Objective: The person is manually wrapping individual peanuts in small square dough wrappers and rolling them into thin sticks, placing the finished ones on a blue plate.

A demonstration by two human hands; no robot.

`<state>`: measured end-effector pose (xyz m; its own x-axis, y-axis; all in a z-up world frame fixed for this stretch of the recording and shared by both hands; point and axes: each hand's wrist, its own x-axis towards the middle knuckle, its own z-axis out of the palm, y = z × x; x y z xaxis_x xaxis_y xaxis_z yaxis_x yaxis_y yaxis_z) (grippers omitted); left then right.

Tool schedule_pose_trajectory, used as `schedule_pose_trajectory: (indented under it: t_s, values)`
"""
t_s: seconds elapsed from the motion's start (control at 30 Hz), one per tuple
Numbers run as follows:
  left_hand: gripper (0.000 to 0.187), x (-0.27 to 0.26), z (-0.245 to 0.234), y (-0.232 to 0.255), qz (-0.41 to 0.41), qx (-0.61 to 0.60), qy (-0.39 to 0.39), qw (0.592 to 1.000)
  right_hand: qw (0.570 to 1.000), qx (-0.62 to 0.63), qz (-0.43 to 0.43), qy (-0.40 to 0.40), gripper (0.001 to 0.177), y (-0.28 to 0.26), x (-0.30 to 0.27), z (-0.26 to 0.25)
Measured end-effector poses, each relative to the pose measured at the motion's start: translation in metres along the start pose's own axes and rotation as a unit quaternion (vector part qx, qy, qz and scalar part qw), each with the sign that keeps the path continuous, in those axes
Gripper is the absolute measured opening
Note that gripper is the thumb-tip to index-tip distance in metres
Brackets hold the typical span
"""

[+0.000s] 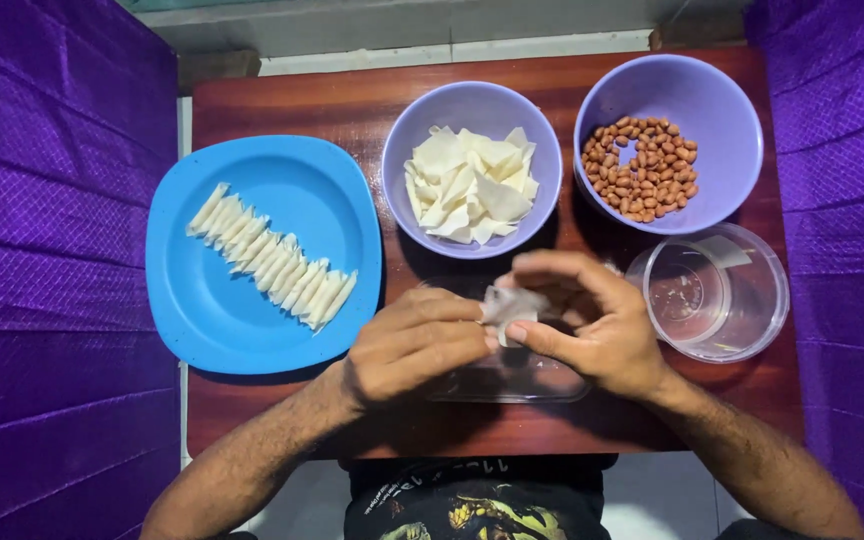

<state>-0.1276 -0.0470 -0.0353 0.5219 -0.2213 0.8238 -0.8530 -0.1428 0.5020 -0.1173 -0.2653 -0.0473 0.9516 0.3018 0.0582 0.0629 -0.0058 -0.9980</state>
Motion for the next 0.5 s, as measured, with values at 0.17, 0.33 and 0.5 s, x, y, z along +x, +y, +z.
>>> schedule_pose_trajectory:
  t_s: [0.17, 0.33, 0.5]
  values:
    - [0.020, 0.005, 0.005, -0.007, 0.060, 0.011, 0.022, 0.998, 0.997, 0.032, 0.040, -0.053, 0.046, 0.006, 0.000, -0.009]
    - [0.024, 0.011, 0.000, -0.009, 0.104, 0.038, 0.014, 0.994, 0.995, -0.044, -0.055, -0.067, 0.016, 0.025, 0.004, -0.015]
    - [0.027, 0.005, -0.003, -0.016, 0.117, 0.064, -0.011, 0.991, 0.994, -0.086, -0.047, -0.046, 0.015, 0.024, 0.008, -0.013]
